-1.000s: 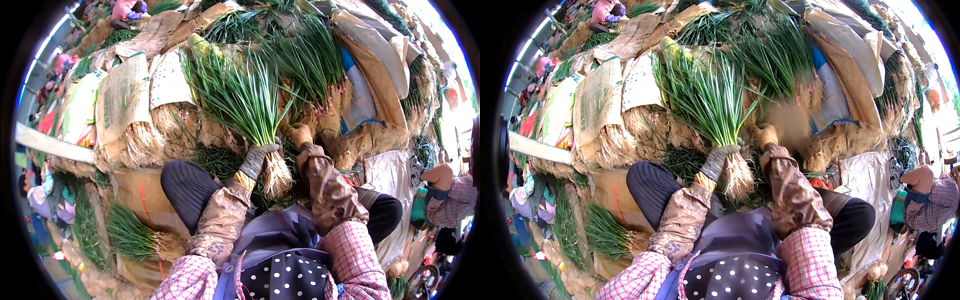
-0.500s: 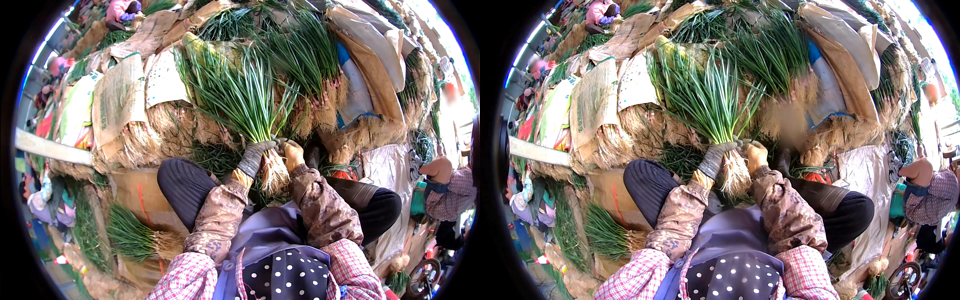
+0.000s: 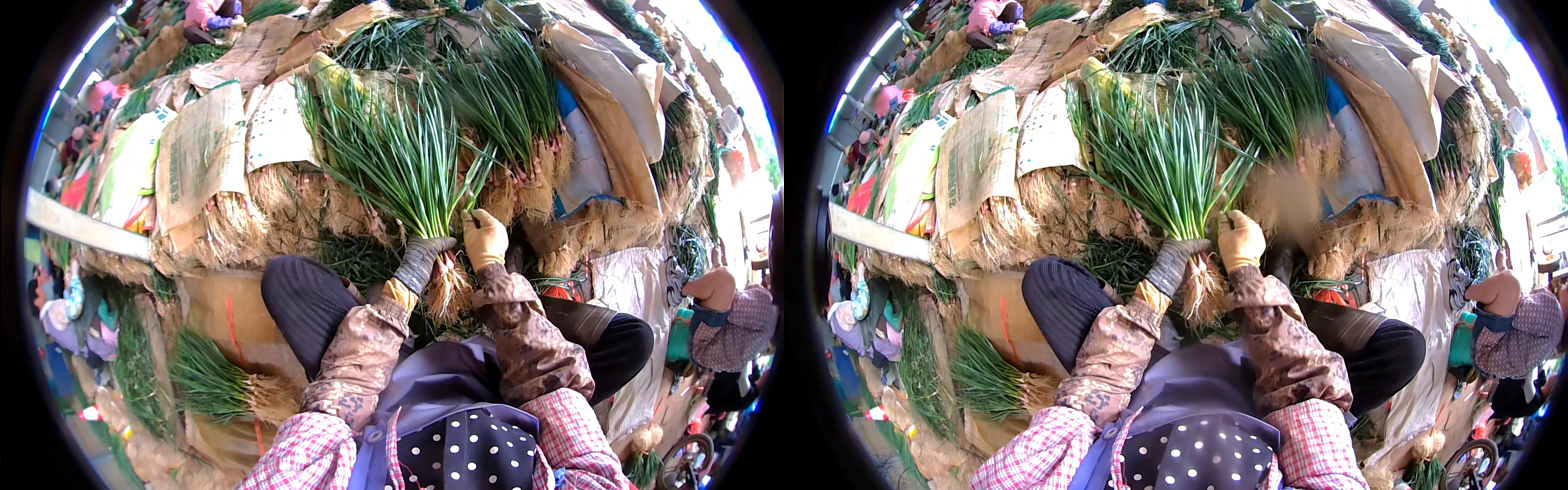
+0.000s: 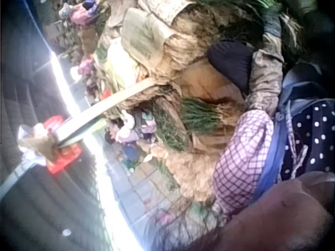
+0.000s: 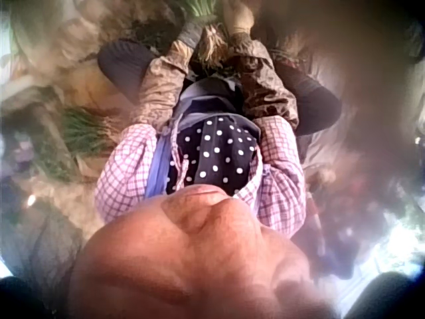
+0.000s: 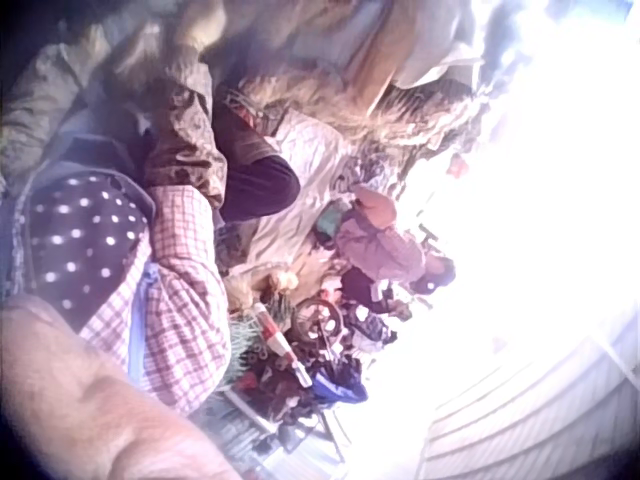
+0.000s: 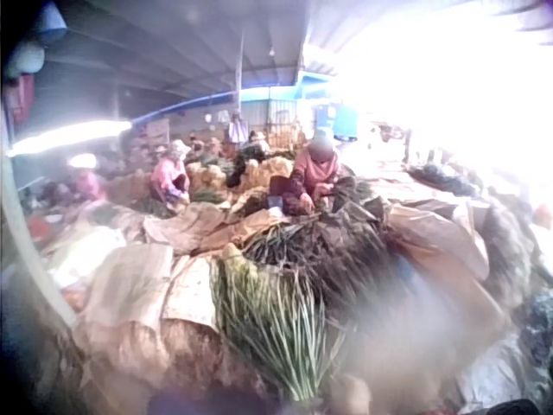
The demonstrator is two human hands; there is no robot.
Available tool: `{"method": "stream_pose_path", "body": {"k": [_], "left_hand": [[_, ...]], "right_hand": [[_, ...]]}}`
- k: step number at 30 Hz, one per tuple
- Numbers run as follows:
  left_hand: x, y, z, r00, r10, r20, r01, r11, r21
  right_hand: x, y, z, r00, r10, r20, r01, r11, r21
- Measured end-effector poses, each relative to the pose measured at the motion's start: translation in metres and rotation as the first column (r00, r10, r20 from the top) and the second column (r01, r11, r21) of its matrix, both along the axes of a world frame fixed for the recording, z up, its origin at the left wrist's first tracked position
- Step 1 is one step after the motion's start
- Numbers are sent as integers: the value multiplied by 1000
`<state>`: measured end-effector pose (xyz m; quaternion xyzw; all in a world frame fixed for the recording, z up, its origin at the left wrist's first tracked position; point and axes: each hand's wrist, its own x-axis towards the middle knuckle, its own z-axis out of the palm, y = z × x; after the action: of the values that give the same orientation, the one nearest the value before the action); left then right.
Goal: The person cleans green onions by hand by peeling away the outer layers and removing soil from the roots before placing them into bundles.
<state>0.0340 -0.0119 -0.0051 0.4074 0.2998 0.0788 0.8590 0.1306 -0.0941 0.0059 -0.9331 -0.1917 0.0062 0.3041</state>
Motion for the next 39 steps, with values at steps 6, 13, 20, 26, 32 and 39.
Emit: {"method": "stream_pose_path", "body": {"k": [6,13,20,26,32,39], "left_hand": [[-9,11,-6,990,-89,112,88,996,12],[-13,3,5,967,-1,256,77,955,-288],[-15,-5,29,949,25,313,102,918,-382],[-21,-3,33,952,28,306,80,940,-332],[-20,-5,28,936,41,349,91,930,-355],[-17,-3,59,859,74,507,208,853,-478]], "right_hand": [[-11,-14,6,954,296,-51,-257,893,369],[13,-32,-26,444,429,-787,623,484,615],[19,-4,-19,177,844,-507,550,343,762],[7,5,-7,146,636,-758,540,591,599],[16,-12,-91,641,412,-647,-539,843,2],[100,0,-4,1000,7,-19,-13,943,-331]]}}
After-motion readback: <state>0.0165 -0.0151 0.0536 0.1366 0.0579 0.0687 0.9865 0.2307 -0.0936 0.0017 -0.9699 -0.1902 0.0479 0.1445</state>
